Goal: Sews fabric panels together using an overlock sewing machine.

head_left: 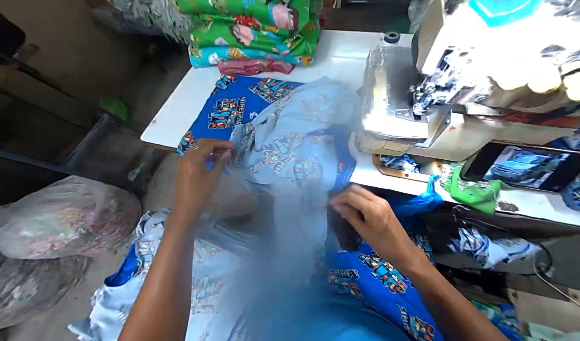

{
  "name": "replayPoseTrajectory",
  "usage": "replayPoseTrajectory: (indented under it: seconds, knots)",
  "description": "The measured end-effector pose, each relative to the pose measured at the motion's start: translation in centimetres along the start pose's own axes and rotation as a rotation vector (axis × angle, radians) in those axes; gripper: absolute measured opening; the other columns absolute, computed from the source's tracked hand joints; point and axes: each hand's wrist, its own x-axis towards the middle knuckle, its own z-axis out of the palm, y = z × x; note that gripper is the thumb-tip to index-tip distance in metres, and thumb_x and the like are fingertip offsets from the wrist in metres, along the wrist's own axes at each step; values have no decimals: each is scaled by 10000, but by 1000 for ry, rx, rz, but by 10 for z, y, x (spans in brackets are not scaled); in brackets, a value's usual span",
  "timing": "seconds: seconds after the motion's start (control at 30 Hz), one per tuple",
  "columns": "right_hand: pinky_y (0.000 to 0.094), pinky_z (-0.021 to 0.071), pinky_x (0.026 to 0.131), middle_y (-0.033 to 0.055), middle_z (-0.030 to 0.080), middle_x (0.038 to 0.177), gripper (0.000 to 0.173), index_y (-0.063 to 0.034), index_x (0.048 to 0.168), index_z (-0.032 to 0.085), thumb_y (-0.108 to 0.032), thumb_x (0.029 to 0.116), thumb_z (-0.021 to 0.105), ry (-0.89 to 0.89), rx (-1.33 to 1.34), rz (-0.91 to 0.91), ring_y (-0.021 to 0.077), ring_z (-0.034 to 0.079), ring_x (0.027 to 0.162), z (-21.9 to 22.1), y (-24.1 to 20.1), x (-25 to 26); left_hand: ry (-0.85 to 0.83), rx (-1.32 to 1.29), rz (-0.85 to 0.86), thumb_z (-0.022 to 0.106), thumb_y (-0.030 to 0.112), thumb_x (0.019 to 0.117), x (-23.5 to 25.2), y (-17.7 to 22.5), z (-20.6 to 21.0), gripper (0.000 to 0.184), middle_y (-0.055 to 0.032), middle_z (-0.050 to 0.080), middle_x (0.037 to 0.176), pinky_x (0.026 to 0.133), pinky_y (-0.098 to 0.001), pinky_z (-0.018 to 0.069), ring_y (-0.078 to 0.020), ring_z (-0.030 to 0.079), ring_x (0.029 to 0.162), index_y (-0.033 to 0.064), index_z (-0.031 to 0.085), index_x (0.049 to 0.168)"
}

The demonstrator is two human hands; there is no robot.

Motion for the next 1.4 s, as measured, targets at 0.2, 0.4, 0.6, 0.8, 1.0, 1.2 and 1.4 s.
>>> replayPoseTrajectory:
  seconds: [0.2, 0.4, 0.6, 0.8, 1.0, 1.2, 1.4]
  knots:
    - [475, 563, 651, 127, 688, 804, 347, -11, 1078, 663, -350, 1031, 602, -50, -163, 463, 270, 681, 668, 20, 4, 18, 42, -33, 56, 570, 92, 1036, -26, 19, 20, 217, -195, 657, 1214, 952, -420, 552, -253, 678, 1059, -37, 669, 1180]
    - [247, 606, 630, 120, 652, 1179, 296, -6, 1242, 647, -183, 1006, 637, -150, 522, 454, 93, 674, 686, 57, 16, -6, 59, 7, 89, 645, 112, 999, -28, 3, 44, 220, -204, 653, 1249, 1012, -495, 497, -328, 633, 1162, -33, 685, 1160]
    - [236, 575, 633, -15, 712, 845, 179, -84, 1111, 732, -95, 984, 606, 151, 820, 366, 48, 639, 659, -27, 9, 6, 24, 53, 72, 685, 119, 978, -25, -5, 52, 253, -204, 610, 1335, 1094, -555, 418, -391, 545, 1285, -17, 688, 1191]
    - [509, 557, 749, 235, 603, 1228, 253, -26, 1194, 712, -175, 1017, 610, 383, -481, 376, 343, 661, 900, -77, 42, -32, 35, 71, 103, 655, 145, 999, -26, -6, 56, 219, -195, 622, 1322, 1077, -554, 427, -381, 563, 1260, -4, 712, 1148]
    - [361, 576, 698, 129, 694, 998, 189, -36, 1098, 748, -136, 1013, 611, 313, -301, 227, 205, 669, 795, -38, 31, -36, 56, 102, 99, 634, 149, 1013, -23, -1, 58, 228, -196, 650, 1282, 1071, -557, 432, -397, 569, 1252, -19, 703, 1151]
    - [393, 590, 661, 144, 710, 1060, 216, -10, 1151, 722, -65, 1038, 547, 307, -269, 85, 230, 696, 760, -26, 24, 15, 90, 81, 87, 648, 94, 995, -19, 1, 58, 176, -227, 659, 1246, 1048, -559, 447, -407, 595, 1209, -49, 719, 1069]
    - [479, 592, 678, 160, 717, 1120, 200, -8, 1126, 724, 7, 990, 578, 238, -291, 20, 312, 721, 818, -2, 31, 43, 198, -10, -36, 600, 196, 1030, -45, 1, 22, 279, -226, 629, 1236, 870, -446, 547, -285, 645, 1035, -52, 673, 1136]
